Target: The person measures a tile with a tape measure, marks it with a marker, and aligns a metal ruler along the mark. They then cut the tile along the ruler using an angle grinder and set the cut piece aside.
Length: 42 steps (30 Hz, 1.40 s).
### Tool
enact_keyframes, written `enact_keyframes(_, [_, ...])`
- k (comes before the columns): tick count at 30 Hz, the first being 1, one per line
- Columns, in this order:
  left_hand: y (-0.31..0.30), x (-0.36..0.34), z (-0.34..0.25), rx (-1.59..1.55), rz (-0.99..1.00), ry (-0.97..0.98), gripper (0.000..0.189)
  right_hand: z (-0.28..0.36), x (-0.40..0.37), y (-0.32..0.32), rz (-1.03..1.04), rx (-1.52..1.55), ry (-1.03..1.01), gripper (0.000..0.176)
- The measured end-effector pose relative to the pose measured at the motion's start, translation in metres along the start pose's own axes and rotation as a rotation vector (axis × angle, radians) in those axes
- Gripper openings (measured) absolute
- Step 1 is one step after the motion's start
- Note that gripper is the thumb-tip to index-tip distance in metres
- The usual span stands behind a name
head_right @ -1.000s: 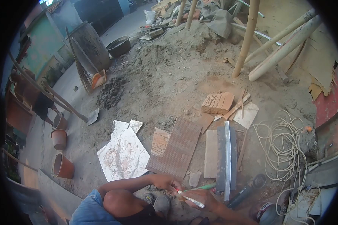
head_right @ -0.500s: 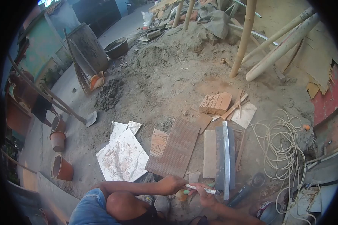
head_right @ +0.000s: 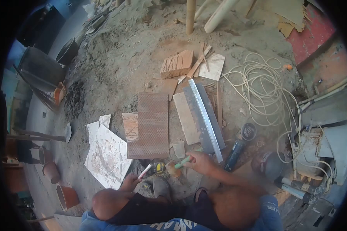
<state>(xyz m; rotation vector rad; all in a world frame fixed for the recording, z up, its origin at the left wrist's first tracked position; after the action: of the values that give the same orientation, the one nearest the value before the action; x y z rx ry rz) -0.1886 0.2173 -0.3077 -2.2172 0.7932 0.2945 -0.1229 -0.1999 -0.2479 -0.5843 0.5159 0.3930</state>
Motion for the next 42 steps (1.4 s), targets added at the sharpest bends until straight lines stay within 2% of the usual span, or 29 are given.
enact_keyframes(1, [0.023,-0.045,0.057,0.257,-0.029,0.192,0.024,-0.015,-0.001,-0.007,-0.215,0.006,-0.009,0.047])
enact_keyframes(2, [0.035,-0.077,0.097,0.506,-0.068,0.388,0.025,-0.028,-0.001,-0.014,-0.325,-0.030,0.006,0.040])
enact_keyframes(3, [0.046,-0.100,0.113,0.535,-0.026,0.361,0.025,-0.040,-0.001,-0.020,-0.436,-0.041,-0.007,0.038])
enact_keyframes(4, [0.052,-0.113,0.123,0.392,0.054,0.133,0.025,-0.050,0.000,-0.026,-0.544,-0.059,-0.028,0.036])
enact_keyframes(6, [0.066,-0.134,0.134,0.150,0.113,-0.318,0.025,-0.064,0.000,-0.034,-0.609,-0.047,0.009,0.035])
enact_keyframes(7, [0.069,-0.135,0.132,0.123,0.111,-0.381,0.025,-0.068,0.002,-0.041,-0.679,-0.050,0.014,0.035])
enact_keyframes(10, [0.073,-0.134,0.127,0.095,0.101,-0.458,0.025,-0.084,0.009,-0.050,-0.732,-0.074,0.066,0.034])
enact_keyframes(13, [0.072,-0.128,0.124,0.073,0.093,-0.500,0.025,-0.092,0.013,-0.054,-0.689,-0.023,0.163,0.034])
enact_keyframes(20, [0.044,-0.109,0.112,0.049,0.132,-0.525,0.026,-0.103,0.003,-0.082,-0.756,0.069,0.206,0.035])
enact_keyframes(24, [-0.004,-0.108,0.104,0.069,0.210,-0.523,0.026,-0.104,-0.024,-0.077,-0.746,0.046,0.209,0.038])
enact_keyframes(27, [-0.081,-0.096,0.089,0.053,0.300,-0.498,0.026,-0.109,-0.042,-0.052,-0.826,-0.088,0.150,0.044])
enact_keyframes(29, [-0.153,-0.059,0.066,0.053,0.266,-0.468,0.027,-0.110,-0.048,-0.043,-0.824,-0.053,0.124,0.047])
enact_keyframes(31, [-0.210,0.024,0.003,0.034,0.008,-0.483,0.031,-0.115,-0.053,-0.037,-0.824,-0.026,0.113,0.051])
enact_keyframes(32, [-0.229,0.065,-0.015,0.124,0.004,-0.358,0.036,-0.117,-0.052,-0.033,-0.825,0.006,0.111,0.053])
enact_keyframes(33, [-0.238,0.109,-0.041,0.342,0.028,-0.192,0.040,-0.119,-0.051,-0.030,-0.826,0.037,0.111,0.055])
enact_keyframes(34, [-0.237,0.150,-0.059,0.379,0.035,-0.156,0.042,-0.121,-0.052,-0.028,-0.837,0.033,0.116,0.056])
enact_keyframes(36, [-0.206,0.229,-0.111,0.483,0.019,0.024,0.047,-0.122,-0.055,-0.028,-0.819,0.064,0.141,0.057])
enact_keyframes(38, [-0.152,0.292,-0.169,0.444,0.039,0.087,0.054,-0.132,-0.055,-0.023,-0.851,0.071,0.128,0.058])
enact_keyframes(40, [-0.094,0.344,-0.193,0.385,0.039,0.250,0.065,-0.138,-0.055,-0.019,-0.819,0.100,0.159,0.059])
enact_keyframes(42, [-0.039,0.378,-0.225,0.315,0.000,0.241,0.075,-0.141,-0.052,-0.018,-0.790,0.129,0.187,0.060])
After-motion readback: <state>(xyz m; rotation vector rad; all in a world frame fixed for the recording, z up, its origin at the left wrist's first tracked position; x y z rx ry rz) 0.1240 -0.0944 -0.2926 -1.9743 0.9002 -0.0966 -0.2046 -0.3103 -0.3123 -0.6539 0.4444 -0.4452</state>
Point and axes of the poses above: each hand's wrist, its own x-axis towards the middle knuckle, its own y-axis out of the palm, z = x × y, the point moved 3 cm from there along x, towards the middle knuckle, and after that the axes turned 9 degrees about y, right-handed, at the moved point
